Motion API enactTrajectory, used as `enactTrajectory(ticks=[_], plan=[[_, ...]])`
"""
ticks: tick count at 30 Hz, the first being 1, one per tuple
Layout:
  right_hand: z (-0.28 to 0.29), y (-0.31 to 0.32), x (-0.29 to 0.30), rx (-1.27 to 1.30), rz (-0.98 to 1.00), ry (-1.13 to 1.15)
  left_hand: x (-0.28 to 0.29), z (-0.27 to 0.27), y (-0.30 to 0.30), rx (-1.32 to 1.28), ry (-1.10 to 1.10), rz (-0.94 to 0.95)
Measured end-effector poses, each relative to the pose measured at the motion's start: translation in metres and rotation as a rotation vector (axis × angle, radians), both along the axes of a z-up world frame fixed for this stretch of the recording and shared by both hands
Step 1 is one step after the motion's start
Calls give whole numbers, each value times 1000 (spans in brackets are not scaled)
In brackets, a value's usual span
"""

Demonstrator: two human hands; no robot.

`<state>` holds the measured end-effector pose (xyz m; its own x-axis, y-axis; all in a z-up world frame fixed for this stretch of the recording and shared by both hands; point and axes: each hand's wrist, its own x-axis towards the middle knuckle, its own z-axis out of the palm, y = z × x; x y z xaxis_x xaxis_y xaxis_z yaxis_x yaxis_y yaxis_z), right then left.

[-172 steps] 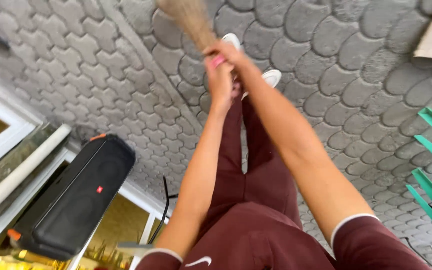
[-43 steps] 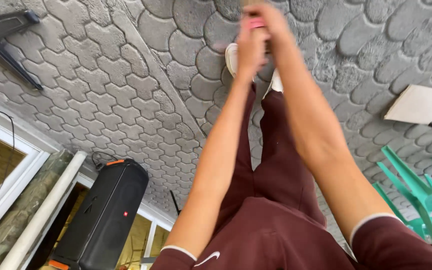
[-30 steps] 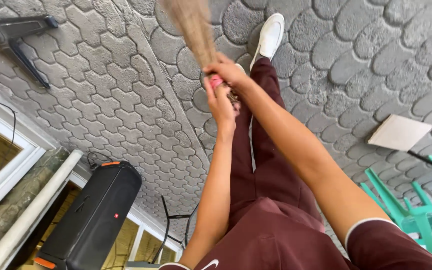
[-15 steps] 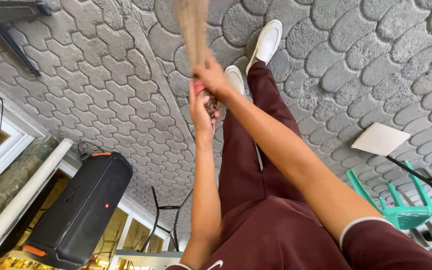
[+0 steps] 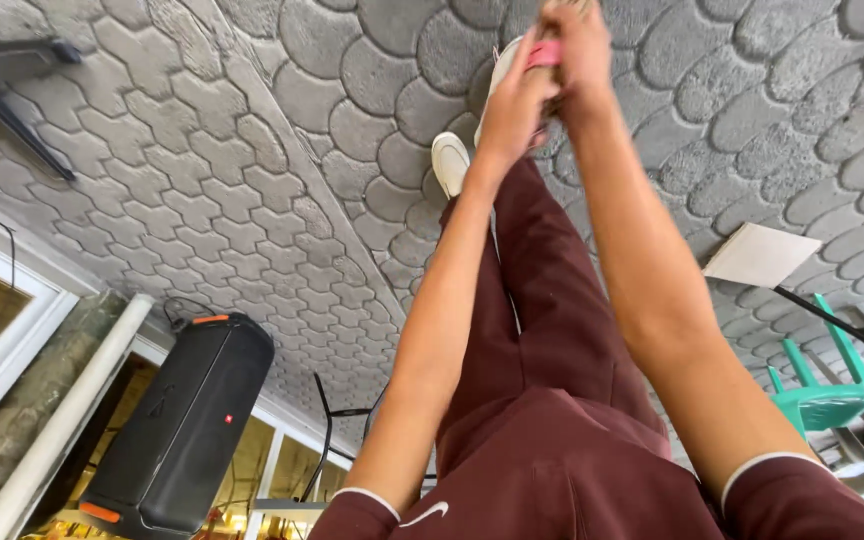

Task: Sweep the outdoor paved floor using a broom.

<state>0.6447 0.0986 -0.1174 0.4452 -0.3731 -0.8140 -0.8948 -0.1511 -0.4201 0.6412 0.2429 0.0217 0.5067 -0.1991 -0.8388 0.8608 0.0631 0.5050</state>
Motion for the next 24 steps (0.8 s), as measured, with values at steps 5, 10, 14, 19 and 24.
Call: enactTrajectory(ticks=[5,10,14,19,24], plan=[[79,133,25,524,-3,-40,-13,44,66,160,116,419],[-16,127,55,722,21,67,59,17,44,340,199,323],[39,-24,68,721,-498,53,74,-19,-75,272,72,-72],[49,-109,47,250,-375,-119,69,8,-111,-95,83,-215],[121,-7,59,132,-142,46,37,55,-43,-142,155,67]])
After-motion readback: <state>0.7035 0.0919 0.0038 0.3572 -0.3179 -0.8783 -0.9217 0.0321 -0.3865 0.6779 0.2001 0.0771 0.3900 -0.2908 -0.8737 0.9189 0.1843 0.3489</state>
